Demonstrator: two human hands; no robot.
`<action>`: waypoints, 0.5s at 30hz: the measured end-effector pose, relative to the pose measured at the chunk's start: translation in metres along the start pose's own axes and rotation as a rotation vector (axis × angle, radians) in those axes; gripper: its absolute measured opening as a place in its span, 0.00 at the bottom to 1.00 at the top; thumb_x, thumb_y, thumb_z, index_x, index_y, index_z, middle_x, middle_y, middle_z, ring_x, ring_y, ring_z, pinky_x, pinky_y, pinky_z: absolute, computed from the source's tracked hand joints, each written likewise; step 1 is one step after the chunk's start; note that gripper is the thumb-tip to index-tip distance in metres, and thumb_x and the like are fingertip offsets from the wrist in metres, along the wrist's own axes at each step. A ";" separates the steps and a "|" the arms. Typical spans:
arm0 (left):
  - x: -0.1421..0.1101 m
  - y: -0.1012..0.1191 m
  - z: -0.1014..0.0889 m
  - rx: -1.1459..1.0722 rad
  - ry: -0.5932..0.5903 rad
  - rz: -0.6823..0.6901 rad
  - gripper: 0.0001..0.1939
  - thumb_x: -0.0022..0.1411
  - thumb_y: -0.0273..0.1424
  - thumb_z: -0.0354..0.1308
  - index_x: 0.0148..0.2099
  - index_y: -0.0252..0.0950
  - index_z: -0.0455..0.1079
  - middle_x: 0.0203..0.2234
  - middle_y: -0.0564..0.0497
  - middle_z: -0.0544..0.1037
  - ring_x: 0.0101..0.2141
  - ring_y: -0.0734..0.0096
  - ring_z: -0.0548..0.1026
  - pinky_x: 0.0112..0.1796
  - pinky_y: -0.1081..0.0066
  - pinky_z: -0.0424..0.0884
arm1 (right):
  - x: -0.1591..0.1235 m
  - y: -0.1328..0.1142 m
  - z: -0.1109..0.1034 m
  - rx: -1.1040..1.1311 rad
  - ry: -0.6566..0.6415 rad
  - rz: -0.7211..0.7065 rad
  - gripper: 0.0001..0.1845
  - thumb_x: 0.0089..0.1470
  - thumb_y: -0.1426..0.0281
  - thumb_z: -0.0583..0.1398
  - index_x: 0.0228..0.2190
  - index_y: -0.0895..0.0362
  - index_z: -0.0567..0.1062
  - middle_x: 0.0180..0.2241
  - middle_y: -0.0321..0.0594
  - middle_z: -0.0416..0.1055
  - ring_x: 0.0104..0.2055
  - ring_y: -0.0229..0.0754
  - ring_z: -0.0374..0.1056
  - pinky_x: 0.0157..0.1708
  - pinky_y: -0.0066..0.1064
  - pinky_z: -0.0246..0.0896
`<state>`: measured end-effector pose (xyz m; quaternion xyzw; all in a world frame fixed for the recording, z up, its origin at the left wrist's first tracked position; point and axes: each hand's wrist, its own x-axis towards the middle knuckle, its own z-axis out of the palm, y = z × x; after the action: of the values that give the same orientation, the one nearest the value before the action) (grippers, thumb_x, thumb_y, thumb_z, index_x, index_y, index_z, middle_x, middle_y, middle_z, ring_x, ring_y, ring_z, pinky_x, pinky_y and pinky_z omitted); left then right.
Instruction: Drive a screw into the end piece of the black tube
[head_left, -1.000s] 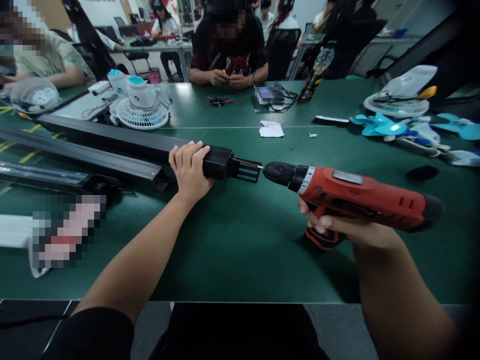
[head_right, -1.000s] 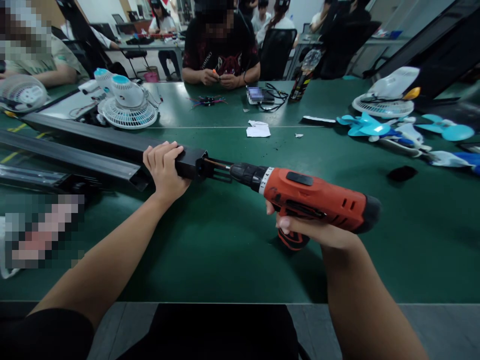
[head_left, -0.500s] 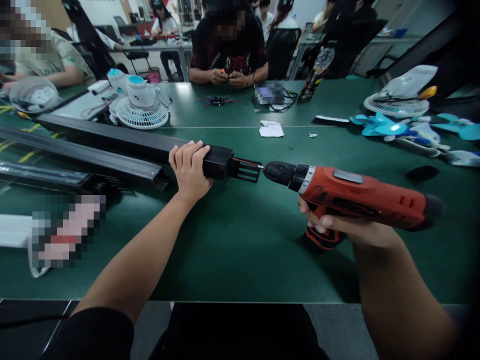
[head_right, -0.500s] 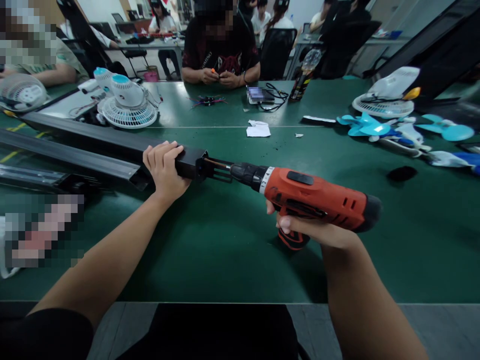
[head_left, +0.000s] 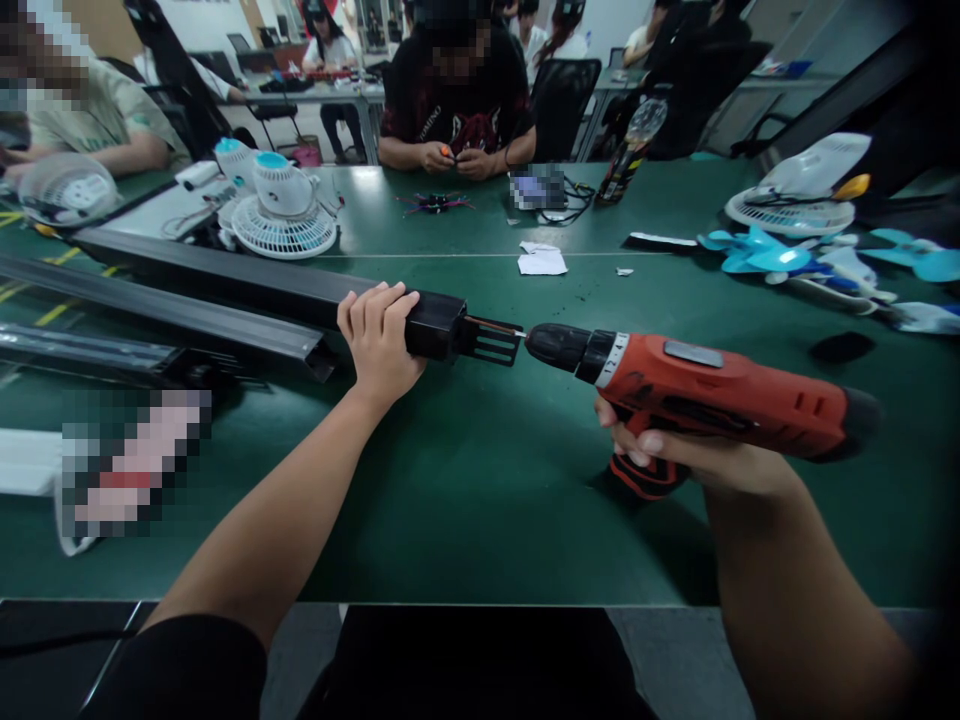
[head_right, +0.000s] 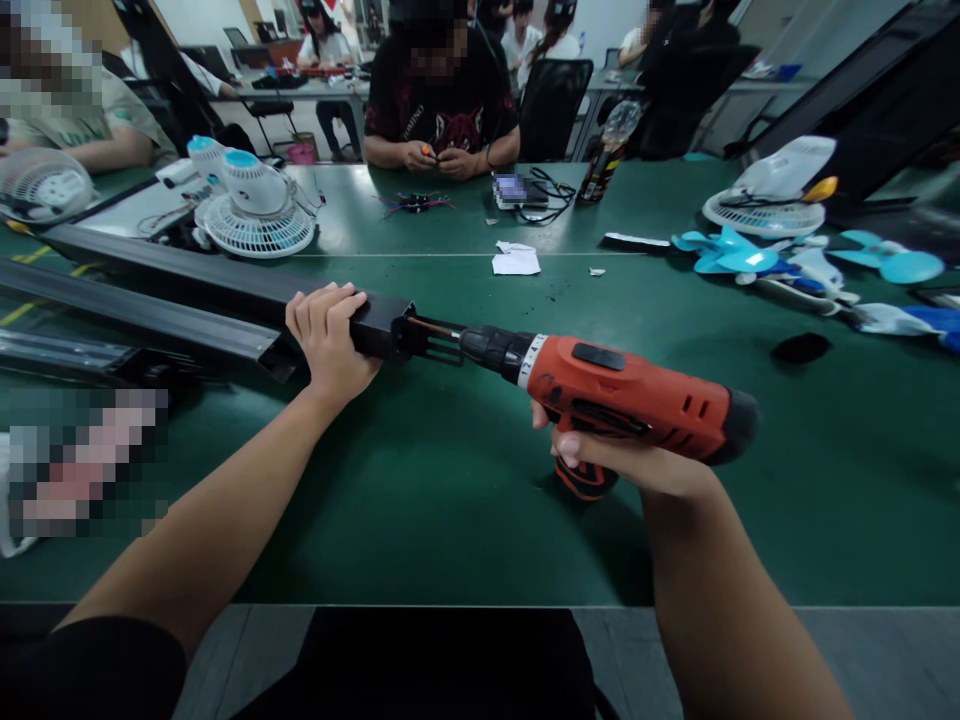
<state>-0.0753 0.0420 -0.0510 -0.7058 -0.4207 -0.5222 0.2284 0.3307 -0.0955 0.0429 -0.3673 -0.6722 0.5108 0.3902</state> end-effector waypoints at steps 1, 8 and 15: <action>0.000 0.000 0.000 -0.003 -0.009 -0.006 0.31 0.70 0.34 0.67 0.73 0.46 0.74 0.68 0.37 0.87 0.73 0.36 0.81 0.83 0.29 0.57 | 0.000 0.000 0.000 -0.002 0.004 0.001 0.20 0.66 0.48 0.82 0.47 0.48 0.92 0.38 0.42 0.86 0.24 0.40 0.74 0.23 0.33 0.75; 0.001 0.001 -0.002 0.029 -0.088 -0.085 0.28 0.71 0.37 0.67 0.71 0.46 0.76 0.69 0.37 0.87 0.75 0.35 0.80 0.84 0.29 0.56 | -0.002 0.000 0.001 -0.004 -0.006 0.030 0.21 0.67 0.46 0.82 0.46 0.49 0.92 0.35 0.41 0.85 0.24 0.40 0.73 0.23 0.32 0.76; 0.001 0.002 -0.002 0.025 -0.097 -0.113 0.28 0.70 0.36 0.68 0.70 0.47 0.76 0.69 0.39 0.87 0.76 0.36 0.79 0.85 0.29 0.55 | 0.000 0.002 0.001 0.021 0.004 -0.003 0.20 0.66 0.47 0.83 0.47 0.48 0.92 0.37 0.41 0.86 0.25 0.41 0.73 0.23 0.34 0.77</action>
<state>-0.0745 0.0400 -0.0494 -0.7025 -0.4769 -0.4941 0.1869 0.3303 -0.0956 0.0405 -0.3633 -0.6666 0.5163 0.3963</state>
